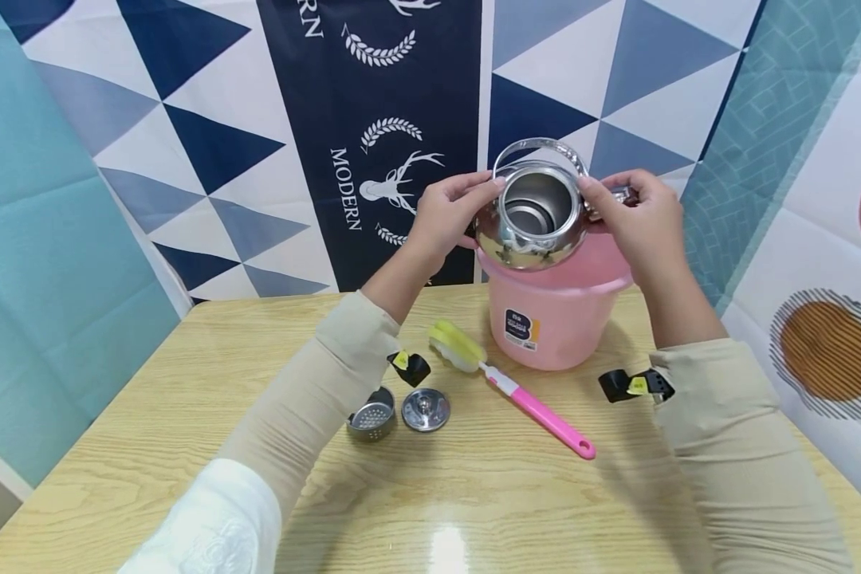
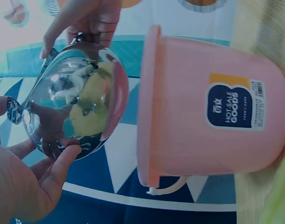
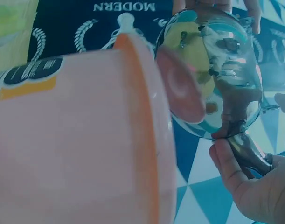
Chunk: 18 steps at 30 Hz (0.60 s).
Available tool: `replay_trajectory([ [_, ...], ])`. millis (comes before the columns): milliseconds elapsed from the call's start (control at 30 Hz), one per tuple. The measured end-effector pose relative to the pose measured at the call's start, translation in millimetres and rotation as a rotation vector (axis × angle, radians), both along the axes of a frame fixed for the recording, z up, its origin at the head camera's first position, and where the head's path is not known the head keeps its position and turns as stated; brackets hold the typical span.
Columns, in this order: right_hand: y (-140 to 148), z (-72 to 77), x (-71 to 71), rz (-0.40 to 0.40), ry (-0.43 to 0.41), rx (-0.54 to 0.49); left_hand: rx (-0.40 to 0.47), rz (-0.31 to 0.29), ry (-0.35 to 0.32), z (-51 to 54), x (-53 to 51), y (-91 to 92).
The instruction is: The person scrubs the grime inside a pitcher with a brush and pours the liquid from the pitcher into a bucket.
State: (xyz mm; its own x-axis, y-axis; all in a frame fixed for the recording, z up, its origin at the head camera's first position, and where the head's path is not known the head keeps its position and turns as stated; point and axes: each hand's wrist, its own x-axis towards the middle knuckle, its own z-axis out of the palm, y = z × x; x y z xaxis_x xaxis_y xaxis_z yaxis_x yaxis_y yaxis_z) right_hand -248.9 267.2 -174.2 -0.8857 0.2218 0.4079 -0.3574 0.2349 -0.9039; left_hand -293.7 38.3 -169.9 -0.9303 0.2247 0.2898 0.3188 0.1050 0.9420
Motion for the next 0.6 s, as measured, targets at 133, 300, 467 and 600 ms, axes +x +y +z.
replay_trajectory([
  [133, -6.4, 4.3, 3.5, -0.017, -0.059, 0.080, -0.005, 0.009, -0.030, 1.7, 1.8, -7.7],
  [300, -15.9, 4.4, 8.4, 0.009, -0.076, 0.067, -0.001, 0.009, -0.076, -1.7, 4.7, -17.8],
  [467, -25.0, 4.2, 12.4, 0.002, -0.085, 0.112, -0.001, 0.006, -0.085, -3.0, 9.8, -27.5],
  [600, -31.7, 3.4, 15.7, 0.003, -0.092, 0.138, 0.000, -0.009, -0.096, -3.9, 15.0, -36.8],
])
